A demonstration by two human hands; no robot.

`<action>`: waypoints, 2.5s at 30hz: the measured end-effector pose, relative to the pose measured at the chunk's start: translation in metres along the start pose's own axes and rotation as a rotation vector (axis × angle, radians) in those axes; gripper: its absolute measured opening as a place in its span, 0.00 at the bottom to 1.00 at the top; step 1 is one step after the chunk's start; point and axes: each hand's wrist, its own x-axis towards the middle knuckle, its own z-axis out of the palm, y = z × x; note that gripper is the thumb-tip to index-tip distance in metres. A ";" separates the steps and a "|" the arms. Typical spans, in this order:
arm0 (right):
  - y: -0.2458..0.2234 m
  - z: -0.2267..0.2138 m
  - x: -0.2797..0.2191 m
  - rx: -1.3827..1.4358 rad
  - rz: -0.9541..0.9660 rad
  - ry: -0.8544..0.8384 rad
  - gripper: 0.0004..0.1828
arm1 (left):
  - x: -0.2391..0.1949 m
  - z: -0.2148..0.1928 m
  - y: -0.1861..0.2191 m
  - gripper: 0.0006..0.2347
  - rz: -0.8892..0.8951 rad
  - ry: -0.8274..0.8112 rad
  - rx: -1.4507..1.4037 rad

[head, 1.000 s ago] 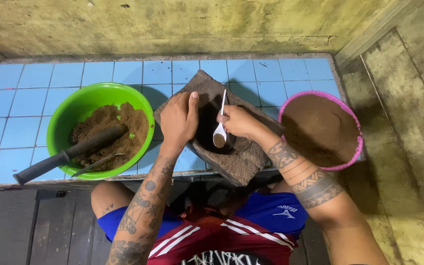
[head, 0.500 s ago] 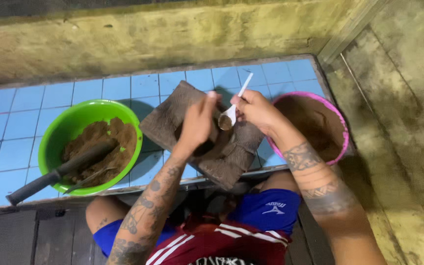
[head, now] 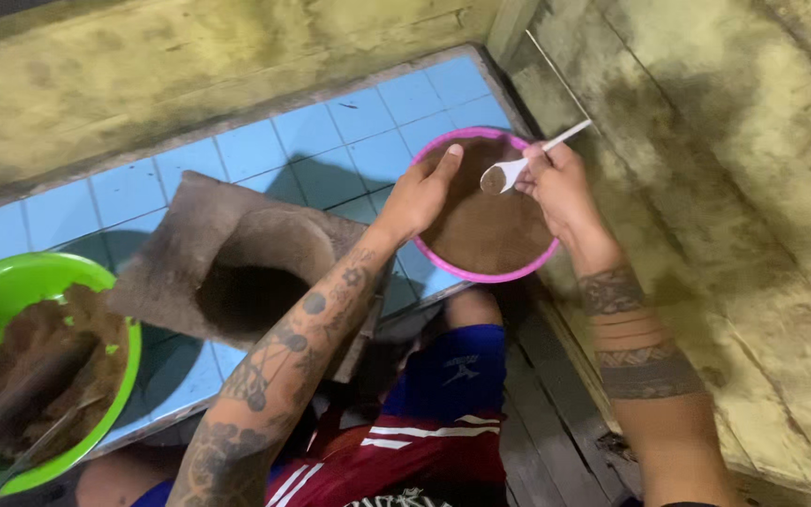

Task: The person scoops a brown powder from a green bowl using a white plastic spoon and transfers it into a pink bowl. The person also uses a wooden mortar and pestle, occasionally scooping powder from it into the pink bowl.

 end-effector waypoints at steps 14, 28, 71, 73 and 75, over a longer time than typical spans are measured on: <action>0.012 0.002 -0.027 -0.467 -0.669 0.319 0.08 | -0.005 -0.007 0.017 0.44 0.046 -0.139 -0.107; -0.071 0.107 -0.070 -0.232 -0.802 0.252 0.12 | -0.070 -0.121 -0.051 0.40 0.309 0.400 -0.068; -0.054 0.261 -0.165 -0.563 -0.865 -0.556 0.06 | -0.363 -0.285 -0.333 0.16 0.309 1.975 -0.259; -0.059 0.263 -0.168 -0.573 -0.851 -0.561 0.06 | -0.367 -0.291 -0.330 0.15 0.283 1.993 -0.270; -0.068 0.265 -0.176 -0.571 -0.659 -0.527 0.10 | -0.371 -0.294 -0.324 0.10 0.195 1.936 -0.217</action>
